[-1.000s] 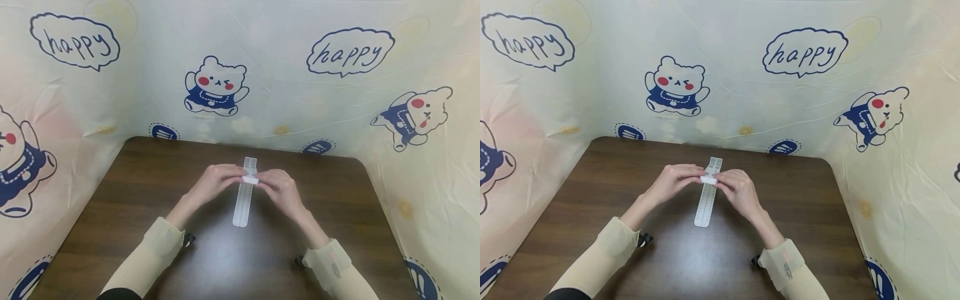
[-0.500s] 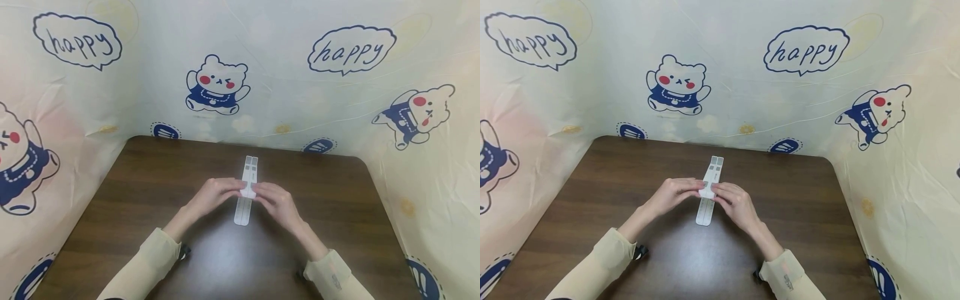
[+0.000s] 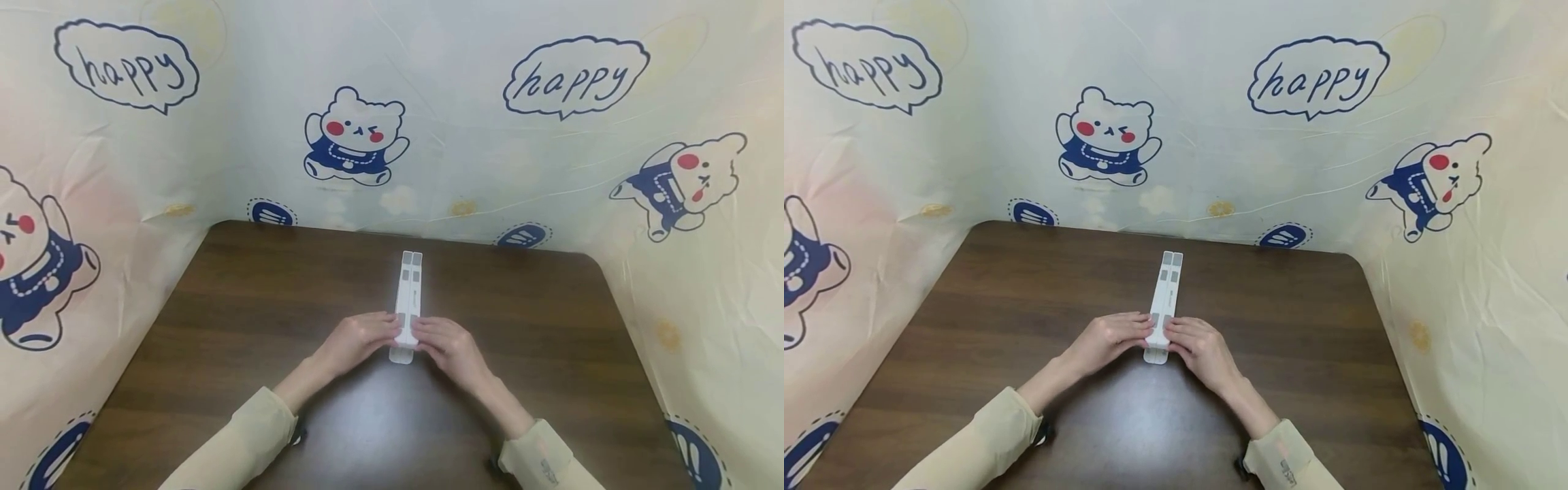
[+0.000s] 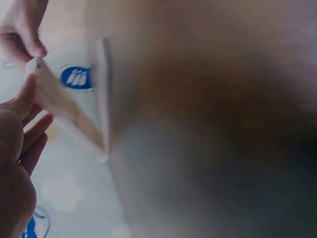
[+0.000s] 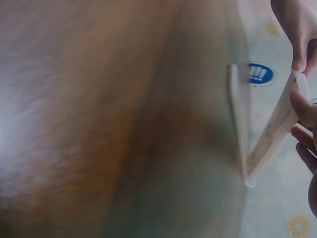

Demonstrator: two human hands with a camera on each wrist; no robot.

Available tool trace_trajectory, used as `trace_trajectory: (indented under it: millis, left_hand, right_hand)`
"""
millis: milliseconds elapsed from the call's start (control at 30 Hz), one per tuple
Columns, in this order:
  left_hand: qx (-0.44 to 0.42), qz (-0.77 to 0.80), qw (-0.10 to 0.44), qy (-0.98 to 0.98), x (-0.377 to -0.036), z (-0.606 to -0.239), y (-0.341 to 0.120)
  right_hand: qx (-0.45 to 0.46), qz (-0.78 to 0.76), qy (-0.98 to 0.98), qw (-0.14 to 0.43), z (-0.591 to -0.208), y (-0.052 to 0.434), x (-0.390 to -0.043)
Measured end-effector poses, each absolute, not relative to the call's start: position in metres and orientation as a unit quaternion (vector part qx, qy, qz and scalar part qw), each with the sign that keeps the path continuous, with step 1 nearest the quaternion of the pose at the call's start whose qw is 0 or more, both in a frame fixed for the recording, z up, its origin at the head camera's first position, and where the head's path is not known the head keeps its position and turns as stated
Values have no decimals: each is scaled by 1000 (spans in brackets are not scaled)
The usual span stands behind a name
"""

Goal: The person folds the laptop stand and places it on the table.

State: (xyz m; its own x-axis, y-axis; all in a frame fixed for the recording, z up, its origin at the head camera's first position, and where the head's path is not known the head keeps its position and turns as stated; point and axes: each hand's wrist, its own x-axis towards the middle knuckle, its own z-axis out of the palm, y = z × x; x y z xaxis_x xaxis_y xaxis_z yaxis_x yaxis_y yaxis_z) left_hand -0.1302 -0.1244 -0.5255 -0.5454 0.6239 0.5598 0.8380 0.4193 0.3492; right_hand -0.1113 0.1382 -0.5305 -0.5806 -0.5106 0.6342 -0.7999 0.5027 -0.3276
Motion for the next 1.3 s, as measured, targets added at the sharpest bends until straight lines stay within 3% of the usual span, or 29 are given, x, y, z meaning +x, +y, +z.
trace_trajectory:
  millis: [300, 867, 967, 1167, 1300]
  left_hand:
    - [-452, -236, 198, -837, -123, -544, -124]
    - [-440, -147, 154, -873, -120, -551, -112]
    - [-432, -147, 142, -879, -119, -549, -111]
    - [-406, -178, 80, -893, -129, -525, -103]
    - [-360, -194, 73, -910, -147, -503, -104]
  right_hand:
    - [418, 255, -834, 255, -554, 136, -110]
    - [447, 188, -829, 279, -572, 136, -114]
    - [442, 191, -837, 261, -569, 136, -113]
    - [371, 255, -877, 170, -550, 142, -115]
    - [319, 265, -895, 164, -532, 149, -128]
